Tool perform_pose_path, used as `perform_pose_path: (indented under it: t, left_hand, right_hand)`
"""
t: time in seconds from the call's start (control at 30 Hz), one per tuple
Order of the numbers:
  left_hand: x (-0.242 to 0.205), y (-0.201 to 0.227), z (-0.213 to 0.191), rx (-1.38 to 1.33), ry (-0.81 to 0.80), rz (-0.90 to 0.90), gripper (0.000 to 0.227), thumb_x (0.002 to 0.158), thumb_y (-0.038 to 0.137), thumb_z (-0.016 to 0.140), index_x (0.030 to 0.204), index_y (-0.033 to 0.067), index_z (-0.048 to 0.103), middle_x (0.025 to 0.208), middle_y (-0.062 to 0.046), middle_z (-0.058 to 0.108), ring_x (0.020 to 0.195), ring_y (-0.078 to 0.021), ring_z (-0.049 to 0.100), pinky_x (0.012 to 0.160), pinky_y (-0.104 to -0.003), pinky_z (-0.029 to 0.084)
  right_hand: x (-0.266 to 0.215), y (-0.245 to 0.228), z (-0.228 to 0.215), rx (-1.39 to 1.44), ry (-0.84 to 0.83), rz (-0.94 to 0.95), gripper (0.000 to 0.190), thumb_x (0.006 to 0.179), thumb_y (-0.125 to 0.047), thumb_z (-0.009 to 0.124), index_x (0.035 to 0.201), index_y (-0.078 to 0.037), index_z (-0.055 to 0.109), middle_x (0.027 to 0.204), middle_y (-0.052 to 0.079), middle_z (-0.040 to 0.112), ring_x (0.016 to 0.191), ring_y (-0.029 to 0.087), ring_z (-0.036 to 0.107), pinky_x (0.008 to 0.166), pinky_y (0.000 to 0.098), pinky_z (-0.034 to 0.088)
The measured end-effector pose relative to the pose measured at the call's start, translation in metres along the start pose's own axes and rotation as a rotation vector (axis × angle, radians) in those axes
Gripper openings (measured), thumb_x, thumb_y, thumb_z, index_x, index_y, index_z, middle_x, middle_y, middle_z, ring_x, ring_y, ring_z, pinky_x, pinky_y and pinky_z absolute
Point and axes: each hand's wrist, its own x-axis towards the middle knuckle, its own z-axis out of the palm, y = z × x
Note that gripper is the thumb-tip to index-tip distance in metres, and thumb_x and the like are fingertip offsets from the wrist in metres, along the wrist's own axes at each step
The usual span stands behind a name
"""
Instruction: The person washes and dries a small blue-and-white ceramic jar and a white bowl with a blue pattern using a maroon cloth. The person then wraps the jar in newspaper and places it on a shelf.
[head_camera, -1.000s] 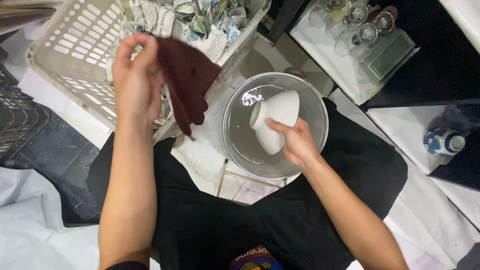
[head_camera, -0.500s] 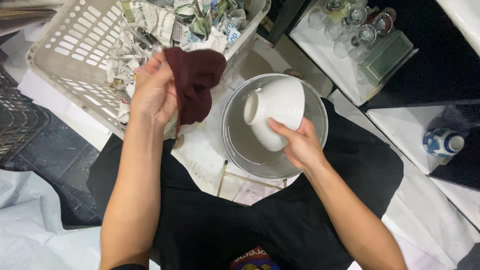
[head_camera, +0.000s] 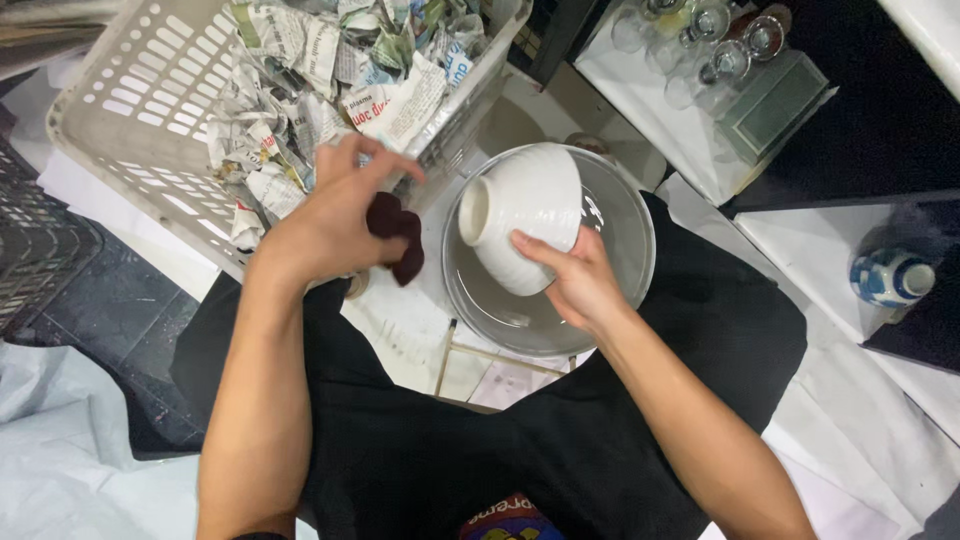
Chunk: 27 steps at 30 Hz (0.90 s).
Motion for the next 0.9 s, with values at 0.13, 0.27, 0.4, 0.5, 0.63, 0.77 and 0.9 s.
perform_pose_path:
  t: [0.13,0.27,0.4,0.5,0.63,0.77,0.9]
  left_hand:
    - [-0.001,0.001,0.008,0.181,-0.075,-0.135,0.081,0.048,-0.011,0.081,0.123,0.0148,0.065,0.126,-0.023,0.046,0.120,-0.0450,0.039,0.102,-0.044,0.040]
    - [-0.005,-0.008,0.009,0.106,0.030,-0.207,0.049,0.067,0.001,0.086,0.112,0.0035,0.066,0.105,-0.019,0.066,0.101,-0.0384,0.065,0.088,-0.044,0.052]
    - [-0.008,-0.019,0.016,0.138,0.151,-0.153,0.020,0.090,0.019,0.083,0.098,0.0031,0.073,0.080,-0.017,0.068,0.073,-0.0363,0.068,0.070,-0.042,0.054]
    - [0.002,-0.024,0.029,-0.165,0.173,-0.170,0.025,0.104,0.028,0.073,0.097,0.0037,0.069,0.072,-0.007,0.065,0.064,-0.0214,0.061,0.060,-0.034,0.048]
    - [0.013,-0.021,0.045,-0.866,0.125,-0.194,0.021,0.111,0.027,0.060,0.108,0.0069,0.061,0.076,0.008,0.057,0.065,-0.0030,0.045,0.054,-0.023,0.035]
    - [0.015,-0.007,0.042,-1.118,0.148,-0.272,0.015,0.109,0.026,0.053,0.117,0.0138,0.050,0.092,0.007,0.063,0.069,-0.0011,0.045,0.055,-0.018,0.035]
    - [0.004,0.033,0.042,-0.610,0.191,0.190,0.021,0.111,0.018,0.061,0.131,0.0091,0.061,0.116,-0.001,0.061,0.101,-0.0101,0.061,0.082,-0.028,0.054]
  right_hand:
    - [-0.002,-0.004,-0.006,0.036,-0.003,-0.009,0.047,0.089,-0.005,0.075,0.132,0.005,0.060,0.125,0.017,0.070,0.115,0.025,0.069,0.100,0.0422,0.057]
    - [-0.002,-0.004,-0.008,-0.013,0.029,-0.007,0.046,0.088,-0.005,0.075,0.131,0.006,0.061,0.123,0.017,0.071,0.113,0.024,0.069,0.100,0.0410,0.056]
    - [-0.003,-0.001,-0.011,-0.096,0.114,0.033,0.044,0.087,-0.006,0.074,0.128,0.005,0.062,0.119,0.017,0.073,0.109,0.025,0.072,0.096,0.0410,0.059]
    - [-0.001,-0.001,-0.009,-0.083,0.109,0.045,0.042,0.088,-0.006,0.074,0.126,0.007,0.063,0.119,0.018,0.073,0.108,0.025,0.072,0.095,0.0410,0.058]
    - [-0.003,-0.005,-0.005,-0.114,0.069,0.035,0.039,0.089,-0.006,0.074,0.125,0.008,0.064,0.117,0.017,0.074,0.107,0.024,0.072,0.095,0.0401,0.058]
    - [-0.005,-0.002,-0.010,-0.140,0.039,-0.004,0.038,0.089,-0.004,0.073,0.123,0.007,0.064,0.114,0.017,0.074,0.104,0.024,0.073,0.092,0.0402,0.060]
    - [0.002,0.016,-0.024,-0.088,-0.022,-0.062,0.034,0.093,-0.003,0.071,0.125,0.007,0.065,0.117,0.017,0.073,0.107,0.024,0.071,0.095,0.0405,0.057]
